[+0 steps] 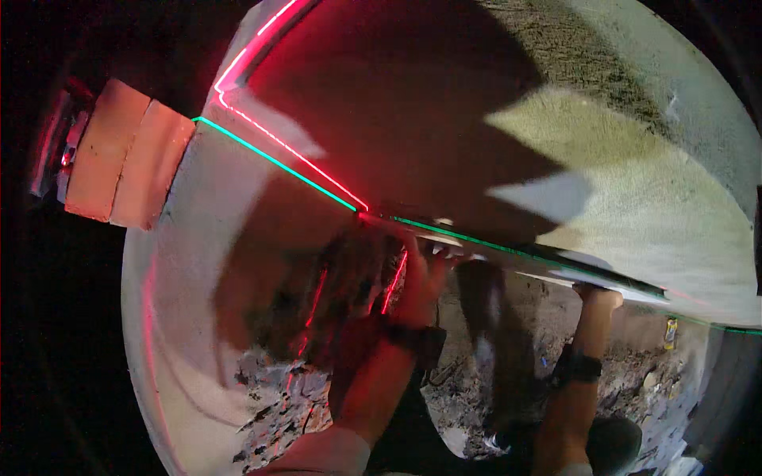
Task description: Applying mortar to tiles and mounting them onto a wall using a laser level for alignment.
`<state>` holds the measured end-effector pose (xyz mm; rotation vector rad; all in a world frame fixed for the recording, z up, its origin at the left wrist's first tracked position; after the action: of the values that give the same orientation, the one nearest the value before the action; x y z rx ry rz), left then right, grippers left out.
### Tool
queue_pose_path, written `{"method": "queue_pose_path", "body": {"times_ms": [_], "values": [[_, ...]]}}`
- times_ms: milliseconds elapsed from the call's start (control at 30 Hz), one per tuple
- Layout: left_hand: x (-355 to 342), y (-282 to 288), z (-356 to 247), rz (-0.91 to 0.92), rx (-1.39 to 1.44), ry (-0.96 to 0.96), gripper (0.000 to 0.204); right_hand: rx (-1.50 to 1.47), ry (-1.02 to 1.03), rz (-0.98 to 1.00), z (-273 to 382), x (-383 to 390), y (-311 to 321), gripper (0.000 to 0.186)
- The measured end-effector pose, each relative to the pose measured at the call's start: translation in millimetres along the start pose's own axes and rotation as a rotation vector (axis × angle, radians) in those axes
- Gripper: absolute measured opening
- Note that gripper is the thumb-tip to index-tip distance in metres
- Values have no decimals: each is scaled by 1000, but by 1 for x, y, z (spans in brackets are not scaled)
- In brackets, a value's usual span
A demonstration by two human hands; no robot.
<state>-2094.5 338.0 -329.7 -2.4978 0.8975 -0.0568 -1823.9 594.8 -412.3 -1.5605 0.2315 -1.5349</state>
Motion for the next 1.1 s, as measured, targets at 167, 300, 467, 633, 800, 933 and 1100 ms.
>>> {"method": "queue_pose_path", "body": {"times_ms": [167,300,467,633,800,933,1100], "values": [[-8,34,46,-283,427,288,66,2,29,9,2,0,-5,55],[2,58,66,-293,485,305,82,84,221,23,16,6,-10,53],[-7,70,66,-56,348,146,67,85,628,-138,52,22,-3,51],[-14,77,56,-102,-65,-42,66,65,685,-79,81,22,-11,66],[-4,60,51,-124,150,175,77,-5,646,-1,88,10,-16,61],[-8,25,44,-151,481,333,86,-105,668,38,88,14,-23,55],[-4,-6,32,-287,643,376,91,-81,612,-18,85,20,-28,56]]}}
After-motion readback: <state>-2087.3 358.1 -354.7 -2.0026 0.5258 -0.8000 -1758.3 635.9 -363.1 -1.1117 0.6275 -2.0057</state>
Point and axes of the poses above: each hand's wrist, its own x-axis away from the middle knuckle, its own y-axis out of the back of the hand, z = x × y, the point moved 8 cm from there along -x, towards the middle knuckle, and after that the axes turned 2 degrees about -y, right-handed, at the moved point
